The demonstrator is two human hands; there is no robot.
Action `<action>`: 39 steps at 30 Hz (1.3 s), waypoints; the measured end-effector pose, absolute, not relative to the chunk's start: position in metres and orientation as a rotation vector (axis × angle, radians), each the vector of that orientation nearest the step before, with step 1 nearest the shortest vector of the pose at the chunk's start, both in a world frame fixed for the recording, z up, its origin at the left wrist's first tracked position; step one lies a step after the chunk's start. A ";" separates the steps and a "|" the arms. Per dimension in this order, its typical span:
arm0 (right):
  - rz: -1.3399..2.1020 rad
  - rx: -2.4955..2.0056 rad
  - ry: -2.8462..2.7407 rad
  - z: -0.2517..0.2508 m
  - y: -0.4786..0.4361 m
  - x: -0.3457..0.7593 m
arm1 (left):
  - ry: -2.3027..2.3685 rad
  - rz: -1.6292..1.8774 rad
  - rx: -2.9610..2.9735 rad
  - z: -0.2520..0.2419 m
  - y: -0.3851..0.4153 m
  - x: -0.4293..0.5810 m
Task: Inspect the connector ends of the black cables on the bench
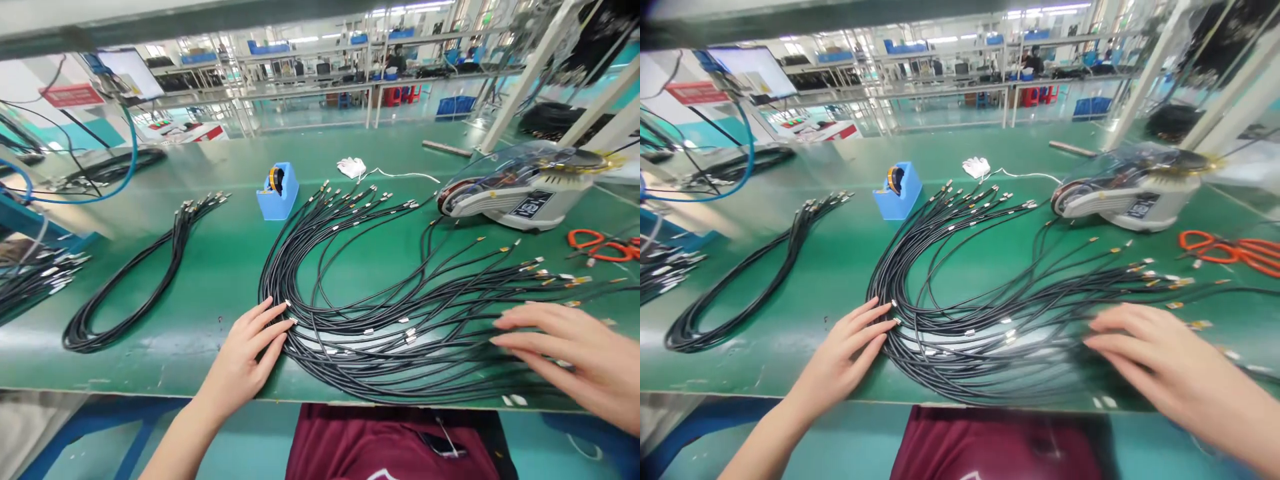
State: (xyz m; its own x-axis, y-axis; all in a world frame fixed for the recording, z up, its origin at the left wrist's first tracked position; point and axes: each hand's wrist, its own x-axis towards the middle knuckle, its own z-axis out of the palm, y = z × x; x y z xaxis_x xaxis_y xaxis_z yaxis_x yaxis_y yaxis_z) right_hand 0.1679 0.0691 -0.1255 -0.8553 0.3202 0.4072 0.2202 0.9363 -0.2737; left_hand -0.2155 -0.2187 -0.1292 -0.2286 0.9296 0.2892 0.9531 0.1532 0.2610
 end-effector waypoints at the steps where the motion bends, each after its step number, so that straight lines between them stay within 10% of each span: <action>1: 0.259 -0.338 -2.703 -0.124 0.076 0.163 | -2.331 -0.628 -1.906 -0.131 -0.219 -0.216; 39: 0.357 -0.296 -3.130 -0.080 0.066 0.026 | -2.187 -0.929 -2.158 -0.131 -0.079 -0.126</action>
State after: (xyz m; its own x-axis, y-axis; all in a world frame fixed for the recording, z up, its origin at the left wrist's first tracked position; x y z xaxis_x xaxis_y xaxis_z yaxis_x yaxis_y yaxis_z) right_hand 0.0261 0.0658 -0.0803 -0.9823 0.1822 -0.0432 0.1873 0.9570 -0.2214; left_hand -0.1261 -0.0791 -0.1307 -0.0948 0.9346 0.3428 0.8955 -0.0704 0.4395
